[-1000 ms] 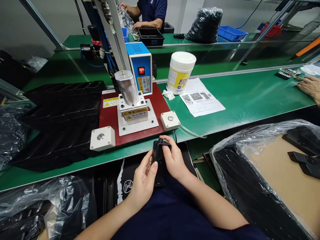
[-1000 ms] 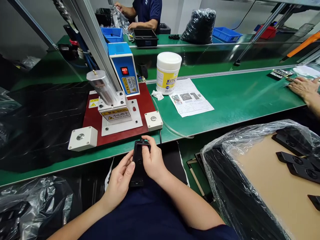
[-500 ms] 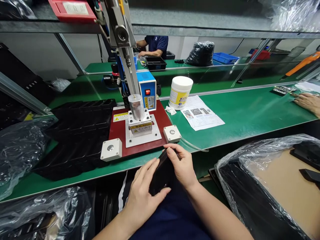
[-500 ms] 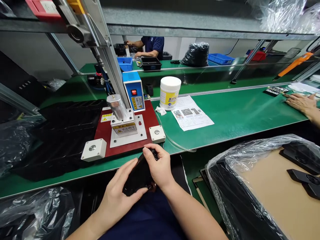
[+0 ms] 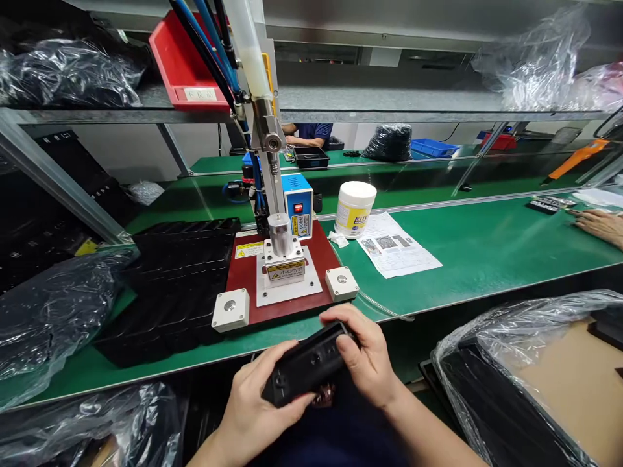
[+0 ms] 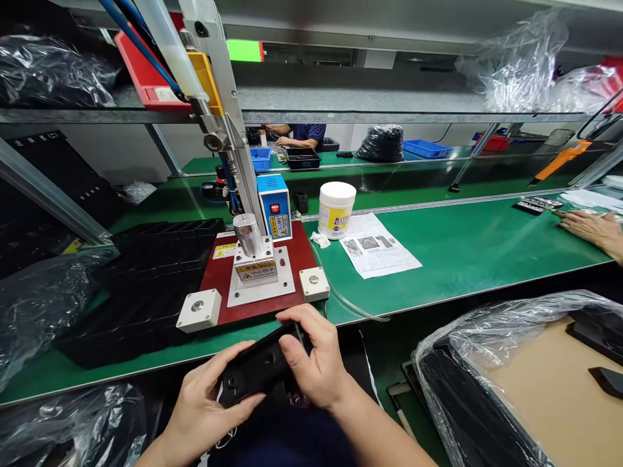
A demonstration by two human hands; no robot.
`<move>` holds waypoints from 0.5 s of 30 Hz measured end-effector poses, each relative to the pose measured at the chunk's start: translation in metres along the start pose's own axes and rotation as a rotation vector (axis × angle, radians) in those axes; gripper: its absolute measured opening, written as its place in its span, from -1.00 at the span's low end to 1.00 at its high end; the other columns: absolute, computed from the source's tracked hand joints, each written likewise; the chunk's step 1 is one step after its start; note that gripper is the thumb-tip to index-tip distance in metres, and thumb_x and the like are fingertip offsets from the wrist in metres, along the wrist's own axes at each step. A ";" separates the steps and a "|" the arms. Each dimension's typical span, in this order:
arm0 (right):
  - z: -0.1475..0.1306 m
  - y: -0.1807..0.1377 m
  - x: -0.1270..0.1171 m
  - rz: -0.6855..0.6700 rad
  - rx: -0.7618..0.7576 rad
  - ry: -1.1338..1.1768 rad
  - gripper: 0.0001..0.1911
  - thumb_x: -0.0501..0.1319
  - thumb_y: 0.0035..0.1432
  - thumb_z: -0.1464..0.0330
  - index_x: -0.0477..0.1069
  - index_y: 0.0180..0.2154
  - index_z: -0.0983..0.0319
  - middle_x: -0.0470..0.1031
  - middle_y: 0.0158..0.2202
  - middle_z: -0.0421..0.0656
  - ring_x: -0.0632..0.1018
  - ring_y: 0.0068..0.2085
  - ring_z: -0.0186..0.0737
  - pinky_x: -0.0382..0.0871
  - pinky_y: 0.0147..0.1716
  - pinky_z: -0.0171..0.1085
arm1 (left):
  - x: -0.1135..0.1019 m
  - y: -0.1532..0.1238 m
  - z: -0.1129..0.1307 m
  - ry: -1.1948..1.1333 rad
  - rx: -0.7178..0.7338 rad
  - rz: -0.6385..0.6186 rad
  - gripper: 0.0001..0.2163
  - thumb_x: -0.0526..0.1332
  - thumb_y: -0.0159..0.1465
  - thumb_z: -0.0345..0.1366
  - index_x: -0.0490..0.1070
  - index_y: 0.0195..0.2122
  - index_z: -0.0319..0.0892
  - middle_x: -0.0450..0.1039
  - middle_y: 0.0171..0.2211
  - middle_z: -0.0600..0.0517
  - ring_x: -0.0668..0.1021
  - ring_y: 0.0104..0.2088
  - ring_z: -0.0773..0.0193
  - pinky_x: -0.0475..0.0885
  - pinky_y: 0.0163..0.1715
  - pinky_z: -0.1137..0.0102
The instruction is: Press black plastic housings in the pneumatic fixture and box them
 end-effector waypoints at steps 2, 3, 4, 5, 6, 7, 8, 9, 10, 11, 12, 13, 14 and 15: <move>0.001 -0.001 0.003 0.015 0.024 0.004 -0.68 0.07 0.36 0.14 0.46 -0.16 0.21 0.50 -0.32 -0.11 0.52 -0.33 -0.14 0.36 -0.34 -0.24 | -0.001 -0.001 0.007 0.017 0.061 -0.027 -0.34 0.44 0.05 -0.28 0.27 0.19 0.02 0.56 -0.06 0.00 0.64 -0.18 0.13 0.58 -0.16 0.38; 0.003 -0.002 0.003 0.038 0.049 0.004 -0.68 0.05 0.37 0.15 0.47 -0.20 0.22 0.49 -0.37 -0.13 0.51 -0.38 -0.16 0.34 -0.39 -0.25 | 0.000 -0.002 0.010 0.025 0.081 -0.028 -0.30 0.43 0.06 -0.29 0.23 0.23 0.02 0.55 -0.04 -0.02 0.63 -0.16 0.12 0.57 -0.16 0.39; 0.007 -0.004 0.004 0.065 0.075 0.009 -0.66 0.03 0.39 0.17 0.47 -0.24 0.22 0.49 -0.41 -0.13 0.50 -0.41 -0.17 0.33 -0.41 -0.25 | 0.001 -0.004 0.012 0.032 0.095 -0.027 -0.28 0.42 0.08 -0.31 0.19 0.26 0.02 0.54 -0.03 -0.03 0.63 -0.15 0.11 0.57 -0.16 0.39; 0.012 -0.005 0.004 0.089 0.103 0.023 -0.64 0.01 0.40 0.17 0.47 -0.27 0.22 0.49 -0.43 -0.14 0.50 -0.44 -0.18 0.32 -0.44 -0.26 | 0.003 -0.005 0.014 0.037 0.107 -0.025 -0.27 0.41 0.09 -0.34 0.16 0.28 0.02 0.54 -0.02 -0.05 0.63 -0.15 0.11 0.57 -0.16 0.38; 0.017 -0.005 0.005 0.105 0.132 0.043 -0.62 0.00 0.41 0.17 0.47 -0.29 0.22 0.49 -0.44 -0.14 0.49 -0.46 -0.19 0.32 -0.46 -0.26 | 0.005 -0.007 0.016 0.038 0.119 -0.027 -0.27 0.39 0.11 -0.36 0.15 0.29 0.02 0.53 -0.03 -0.05 0.62 -0.14 0.11 0.57 -0.16 0.38; 0.022 -0.006 0.006 0.114 0.162 0.066 -0.61 0.00 0.41 0.16 0.48 -0.29 0.22 0.49 -0.45 -0.15 0.48 -0.48 -0.20 0.31 -0.48 -0.27 | 0.007 -0.008 0.017 0.038 0.132 -0.024 -0.28 0.38 0.12 -0.37 0.14 0.29 0.03 0.53 -0.03 -0.05 0.62 -0.13 0.10 0.57 -0.16 0.37; 0.027 -0.006 0.007 0.119 0.191 0.084 -0.60 0.01 0.41 0.15 0.48 -0.29 0.22 0.49 -0.46 -0.15 0.47 -0.49 -0.21 0.30 -0.50 -0.27 | 0.008 -0.010 0.017 0.038 0.134 -0.013 -0.29 0.37 0.13 -0.38 0.15 0.29 0.05 0.53 -0.03 -0.04 0.62 -0.13 0.10 0.56 -0.15 0.36; 0.032 -0.005 0.007 0.126 0.216 0.094 -0.59 0.01 0.41 0.13 0.48 -0.29 0.23 0.48 -0.46 -0.15 0.46 -0.51 -0.21 0.29 -0.52 -0.28 | 0.008 -0.010 0.015 0.036 0.115 0.007 -0.29 0.38 0.12 -0.37 0.15 0.28 0.07 0.53 -0.02 -0.02 0.62 -0.14 0.11 0.56 -0.14 0.36; 0.035 -0.004 0.007 0.136 0.234 0.096 -0.58 0.02 0.40 0.11 0.49 -0.29 0.23 0.48 -0.47 -0.14 0.45 -0.51 -0.22 0.28 -0.53 -0.28 | 0.007 -0.010 0.011 0.026 0.073 0.037 -0.28 0.39 0.12 -0.36 0.15 0.27 0.09 0.53 -0.03 -0.01 0.62 -0.15 0.12 0.56 -0.13 0.36; 0.039 -0.003 0.006 0.149 0.249 0.094 -0.56 0.02 0.39 0.09 0.49 -0.29 0.24 0.48 -0.46 -0.14 0.44 -0.51 -0.21 0.27 -0.54 -0.29 | 0.006 -0.010 0.006 -0.001 0.011 0.064 -0.28 0.40 0.11 -0.33 0.14 0.27 0.10 0.53 -0.04 0.00 0.62 -0.15 0.14 0.55 -0.12 0.35; 0.041 -0.001 0.005 0.167 0.259 0.094 -0.55 0.03 0.39 0.07 0.49 -0.29 0.24 0.48 -0.44 -0.13 0.45 -0.50 -0.21 0.27 -0.53 -0.28 | 0.005 -0.010 0.000 -0.051 -0.062 0.087 -0.26 0.41 0.11 -0.30 0.11 0.28 0.09 0.53 -0.03 -0.01 0.62 -0.14 0.14 0.55 -0.10 0.35; 0.044 0.001 0.004 0.188 0.272 0.104 -0.53 0.03 0.38 0.04 0.50 -0.29 0.25 0.47 -0.43 -0.12 0.45 -0.48 -0.20 0.28 -0.52 -0.28 | 0.006 -0.010 -0.007 -0.124 -0.134 0.099 -0.24 0.42 0.11 -0.26 0.08 0.29 0.07 0.52 -0.02 -0.02 0.61 -0.11 0.14 0.54 -0.08 0.33; 0.047 0.003 0.004 0.213 0.290 0.127 -0.51 0.02 0.37 0.02 0.50 -0.30 0.25 0.47 -0.43 -0.11 0.44 -0.48 -0.19 0.29 -0.51 -0.28 | 0.008 -0.010 -0.012 -0.215 -0.199 0.096 -0.25 0.41 0.12 -0.23 0.07 0.28 0.04 0.50 0.01 -0.05 0.59 -0.08 0.14 0.53 -0.05 0.32; 0.051 0.004 0.003 0.242 0.314 0.161 -0.49 0.02 0.37 0.01 0.50 -0.30 0.26 0.45 -0.44 -0.12 0.44 -0.48 -0.19 0.29 -0.51 -0.27 | 0.010 -0.010 -0.016 -0.310 -0.250 0.086 -0.29 0.39 0.14 -0.20 0.10 0.27 -0.01 0.48 0.02 -0.07 0.58 -0.04 0.12 0.51 -0.03 0.31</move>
Point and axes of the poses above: each hand's wrist, its own y-axis towards the middle knuckle, its own x-axis out of the palm, z = x × y, the point moved 7 cm from there along y, towards the middle knuckle
